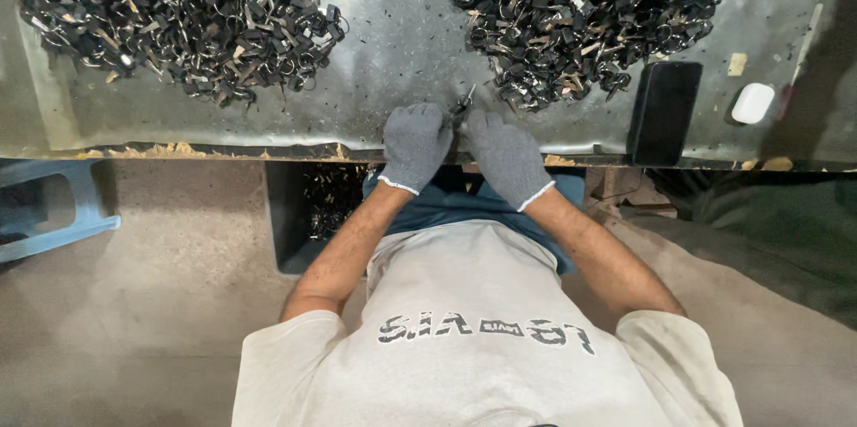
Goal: The person sits at a workbench and sorts small black metal hardware pieces from large piles, picking items one at a time with both gloved hands, separating them and dropping selected pieces into a bin below the bench. A phone and a small white object rest on the bench beside the piles.
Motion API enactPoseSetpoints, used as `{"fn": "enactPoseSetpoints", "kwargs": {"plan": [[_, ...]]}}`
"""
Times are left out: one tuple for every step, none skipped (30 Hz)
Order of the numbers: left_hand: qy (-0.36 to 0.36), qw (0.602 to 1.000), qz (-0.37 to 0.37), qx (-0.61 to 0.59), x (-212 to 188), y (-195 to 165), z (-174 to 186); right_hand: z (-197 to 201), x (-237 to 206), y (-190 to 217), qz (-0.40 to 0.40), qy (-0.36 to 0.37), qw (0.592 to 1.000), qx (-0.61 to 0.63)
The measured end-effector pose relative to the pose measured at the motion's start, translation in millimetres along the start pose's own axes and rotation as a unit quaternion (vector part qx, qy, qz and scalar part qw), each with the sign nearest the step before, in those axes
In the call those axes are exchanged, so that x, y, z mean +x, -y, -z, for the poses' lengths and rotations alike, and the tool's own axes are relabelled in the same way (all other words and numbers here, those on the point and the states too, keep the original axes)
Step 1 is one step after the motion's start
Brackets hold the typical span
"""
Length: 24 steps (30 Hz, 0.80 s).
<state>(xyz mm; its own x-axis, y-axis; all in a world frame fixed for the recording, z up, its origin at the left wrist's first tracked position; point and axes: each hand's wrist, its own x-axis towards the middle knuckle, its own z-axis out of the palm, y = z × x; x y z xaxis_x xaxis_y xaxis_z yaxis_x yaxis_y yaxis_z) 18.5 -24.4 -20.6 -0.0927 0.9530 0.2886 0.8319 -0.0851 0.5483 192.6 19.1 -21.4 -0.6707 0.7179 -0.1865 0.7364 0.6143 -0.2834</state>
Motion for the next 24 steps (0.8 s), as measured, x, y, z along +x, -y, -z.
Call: {"fn": "enactPoseSetpoints", "kwargs": {"plan": [[-0.003, 1.0, -0.015, -0.015, -0.2, -1.8, -1.0, -0.3, 2.0, 2.0, -0.02, 0.012, 1.0, 0.017], [0.004, 1.0, -0.015, -0.01, 0.3, -3.7, -2.0, -0.3, 5.4, 3.6, -0.039, 0.024, 0.998, 0.034], [0.011, 1.0, -0.013, -0.004, -0.2, -5.2, -2.6, 0.3, 8.0, 4.5, -0.057, 0.035, 0.997, 0.05], [0.016, 1.0, -0.013, 0.002, -0.5, -5.2, -2.2, 2.1, 12.4, 2.5, -0.05, 0.062, 0.993, 0.087], [0.015, 1.0, -0.004, -0.003, -1.3, -4.5, -0.5, 4.7, 16.4, -1.7, -0.042, 0.088, 0.988, 0.123], [0.014, 1.0, 0.004, -0.007, -1.2, -2.1, 3.4, 7.2, 19.2, -5.6, -0.034, 0.113, 0.98, 0.16], [0.012, 1.0, 0.011, -0.012, -0.4, 1.0, 8.1, 9.8, 19.9, -9.8, -0.028, 0.095, 0.974, 0.203], [-0.059, 0.998, 0.027, -0.02, 0.9, 6.0, 15.5, 13.0, 20.1, -13.6, -0.021, 0.076, 0.966, 0.244], [-0.131, 0.99, 0.043, -0.029, 4.0, 10.7, 22.2, 14.4, 19.4, -15.7, -0.015, 0.057, 0.957, 0.284], [-0.21, 0.975, 0.066, 0.0, 9.5, 15.9, 29.1, 14.7, 18.6, -15.9, -0.001, 0.034, 0.966, 0.258], [-0.286, 0.953, 0.09, 0.03, 16.8, 19.3, 34.5, 13.7, 17.4, -15.6, 0.011, 0.012, 0.972, 0.233], [-0.293, 0.952, 0.086, 0.01, 27.9, 18.9, 34.7, 12.9, 16.3, -13.0, 0.02, -0.007, 0.978, 0.209], [-0.3, 0.95, 0.085, -0.008, 41.6, 16.2, 31.6, 11.7, 15.7, -10.0, -0.013, 0.026, 0.979, 0.203], [-0.31, 0.947, 0.085, -0.023, 55.2, 11.8, 27.3, 10.3, 16.0, -5.9, -0.042, 0.06, 0.978, 0.195], [-0.235, 0.967, 0.09, -0.034, 70.2, 5.5, 20.1, 9.6, 16.9, -3.1, -0.07, 0.088, 0.976, 0.185], [-0.16, 0.982, 0.089, -0.044, 84.4, -1.6, 12.7, 9.2, 17.5, -0.9, 0.005, -0.015, 0.987, 0.157], [-0.071, 0.987, 0.13, -0.068, 96.2, -8.4, 5.5, 9.7, 17.6, -0.4, 0.08, -0.114, 0.982, 0.128], [0.023, 0.98, 0.172, -0.093, 103.8, -14.2, 2.1, 10.3, 17.4, -1.1, 0.153, -0.208, 0.961, 0.099], [0.017, 0.981, 0.173, -0.09, 105.5, -16.8, 0.5, 11.2, 16.5, -3.2, 0.079, -0.11, 0.982, 0.134], [0.012, 0.981, 0.174, -0.088, 106.3, -18.2, -1.3, 12.7, 14.0, -6.8, 0.003, -0.01, 0.986, 0.167], [0.003, 0.981, 0.173, -0.087, 104.1, -17.6, -3.1, 14.5, 10.9, -11.1, -0.072, 0.089, 0.974, 0.194], [-0.034, 0.989, 0.126, -0.069, 100.3, -15.2, -1.4, 14.9, 6.9, -16.1, -0.058, 0.058, 0.971, 0.223], [-0.072, 0.993, 0.079, -0.049, 94.1, -11.2, 1.8, 15.3, 1.9, -20.6, -0.042, 0.025, 0.967, 0.252], [-0.107, 0.993, 0.033, -0.027, 89.2, -6.5, 4.4, 14.5, -1.4, -23.5, -0.024, -0.005, 0.959, 0.283]]}}
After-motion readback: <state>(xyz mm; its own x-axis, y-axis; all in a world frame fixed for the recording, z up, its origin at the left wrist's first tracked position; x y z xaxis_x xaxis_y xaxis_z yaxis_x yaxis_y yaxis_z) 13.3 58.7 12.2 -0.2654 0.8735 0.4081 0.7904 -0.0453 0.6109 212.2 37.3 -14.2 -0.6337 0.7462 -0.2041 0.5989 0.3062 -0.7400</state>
